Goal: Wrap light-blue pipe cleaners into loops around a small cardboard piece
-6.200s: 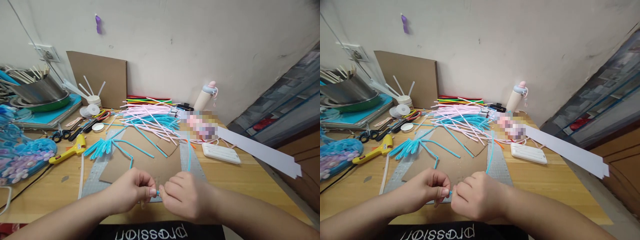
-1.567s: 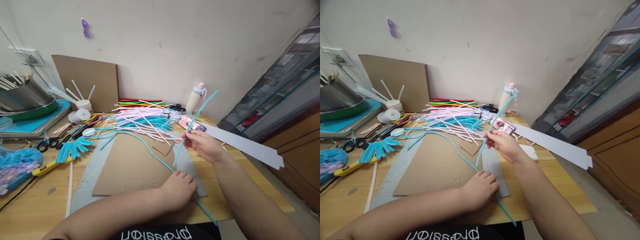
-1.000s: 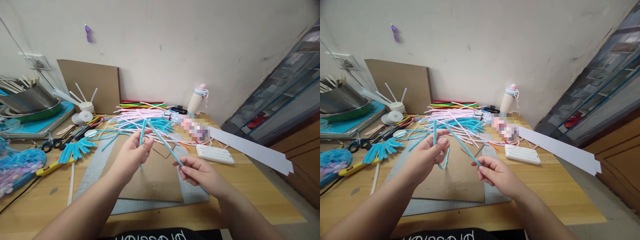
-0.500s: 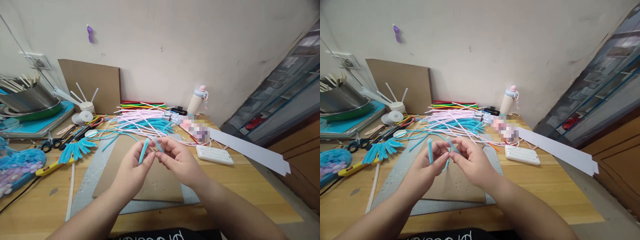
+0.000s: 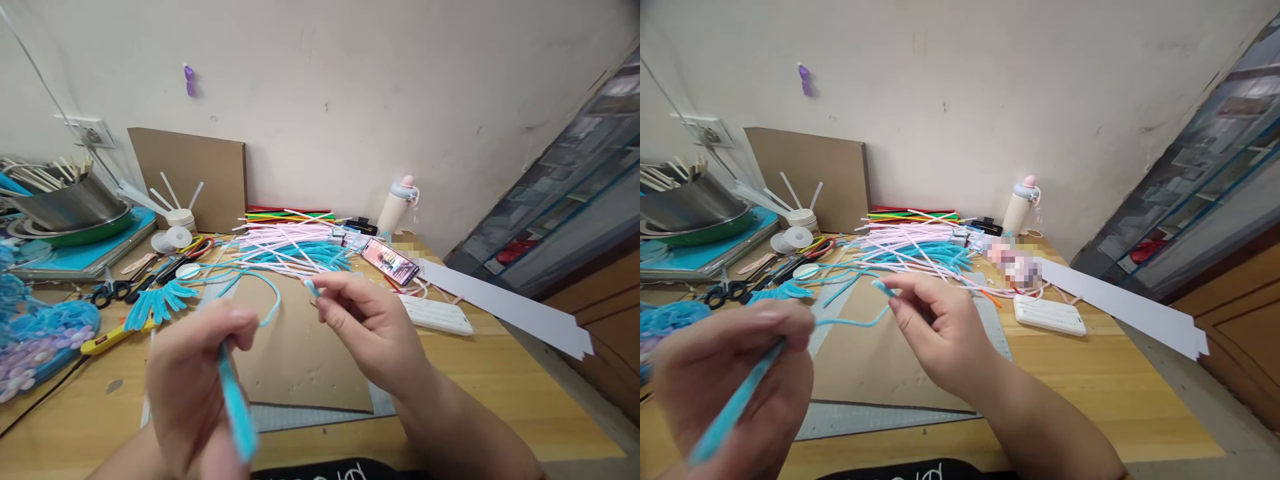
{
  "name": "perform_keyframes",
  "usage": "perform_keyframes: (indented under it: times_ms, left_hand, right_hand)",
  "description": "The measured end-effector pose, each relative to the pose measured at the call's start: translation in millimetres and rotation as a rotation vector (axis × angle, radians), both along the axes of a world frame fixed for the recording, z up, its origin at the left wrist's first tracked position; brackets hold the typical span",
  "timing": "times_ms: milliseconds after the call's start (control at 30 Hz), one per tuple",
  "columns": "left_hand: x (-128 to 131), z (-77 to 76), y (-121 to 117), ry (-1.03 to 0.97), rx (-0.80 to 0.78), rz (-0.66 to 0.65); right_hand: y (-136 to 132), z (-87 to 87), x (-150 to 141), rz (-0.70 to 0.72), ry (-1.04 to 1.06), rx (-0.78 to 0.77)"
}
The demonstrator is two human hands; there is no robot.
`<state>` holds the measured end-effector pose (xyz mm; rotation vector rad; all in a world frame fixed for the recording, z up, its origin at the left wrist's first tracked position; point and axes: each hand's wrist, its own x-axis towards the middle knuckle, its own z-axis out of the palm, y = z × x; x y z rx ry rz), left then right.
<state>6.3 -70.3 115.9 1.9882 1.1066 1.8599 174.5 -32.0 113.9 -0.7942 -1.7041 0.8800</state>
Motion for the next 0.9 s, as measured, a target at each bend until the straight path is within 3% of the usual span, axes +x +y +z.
perform_keyframes:
  times_ms: [67, 133, 233, 400, 567, 900]
  left_hand:
    - [0, 0.9, -1, 0.025, 0.303, 0.139]
    - [-2, 0.5, 1, 0.357, 0.258, 0.025]
    - [-2, -5.1, 8, 0.476, 0.103, -0.099]
    - [5, -16.5, 21, 0.314, -0.317, -0.123]
    - [12, -14.7, 26, 0.126, -0.547, -0.284]
    - [14, -12.6, 31, -0.257, -0.705, -0.303]
  right_hand:
    - [1, -1.3, 2, -0.016, 0.007, -0.008]
    - [3, -1.6, 4, -0.015, -0.027, 0.000]
    - [4, -0.9, 5, 0.005, -0.101, 0.032]
    - [6, -3.2, 3, 0.006, -0.094, 0.037]
    - [9, -7.7, 2, 0.039, -0.043, 0.033]
    - [14, -5.7, 3, -0.014, -0.181, 0.176]
